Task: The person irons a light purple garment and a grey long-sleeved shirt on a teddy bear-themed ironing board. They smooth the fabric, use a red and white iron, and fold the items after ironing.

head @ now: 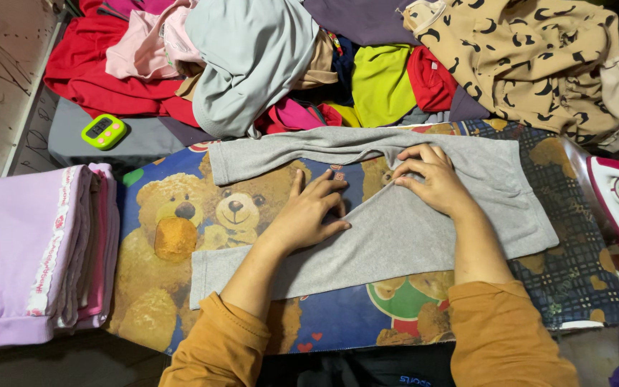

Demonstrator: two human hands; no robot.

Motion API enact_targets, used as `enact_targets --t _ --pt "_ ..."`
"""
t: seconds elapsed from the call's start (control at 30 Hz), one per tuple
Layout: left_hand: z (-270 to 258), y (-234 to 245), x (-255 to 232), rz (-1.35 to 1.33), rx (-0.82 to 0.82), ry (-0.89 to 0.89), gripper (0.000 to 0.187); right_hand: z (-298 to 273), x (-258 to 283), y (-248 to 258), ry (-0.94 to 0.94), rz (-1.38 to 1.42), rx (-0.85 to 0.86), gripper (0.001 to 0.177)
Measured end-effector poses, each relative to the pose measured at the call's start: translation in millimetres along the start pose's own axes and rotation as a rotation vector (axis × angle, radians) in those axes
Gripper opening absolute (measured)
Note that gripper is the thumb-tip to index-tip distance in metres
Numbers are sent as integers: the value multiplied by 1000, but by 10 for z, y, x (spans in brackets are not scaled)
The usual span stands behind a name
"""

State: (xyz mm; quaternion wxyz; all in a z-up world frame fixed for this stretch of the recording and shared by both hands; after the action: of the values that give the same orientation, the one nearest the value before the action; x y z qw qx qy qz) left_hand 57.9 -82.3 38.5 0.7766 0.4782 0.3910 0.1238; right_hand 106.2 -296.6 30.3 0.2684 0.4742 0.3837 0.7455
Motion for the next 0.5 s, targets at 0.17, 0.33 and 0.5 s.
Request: enact_targets --t 0.17,0.33,0.5 --pt "-132 -25 43 179 21 48 27 -11 27 26 74 55 -41 13" --pt "-407 -38 106 285 -154 82 25 10 4 28 87 57 -34 13" --pt "-926 367 200 234 -243 20 33 -11 -14 22 84 57 -39 14"
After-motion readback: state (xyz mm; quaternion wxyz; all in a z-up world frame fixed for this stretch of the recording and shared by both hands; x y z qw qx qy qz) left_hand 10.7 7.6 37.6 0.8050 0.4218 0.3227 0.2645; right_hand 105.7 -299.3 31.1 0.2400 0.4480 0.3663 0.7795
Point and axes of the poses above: each hand's wrist, its own z-axis towards the middle knuckle, its own y-axis out of the back of the hand, x = y × z, the point moved 10 cm from there along z, towards the middle knuckle, and after that the axes turned 1 degree about z, right-handed, at the moved point
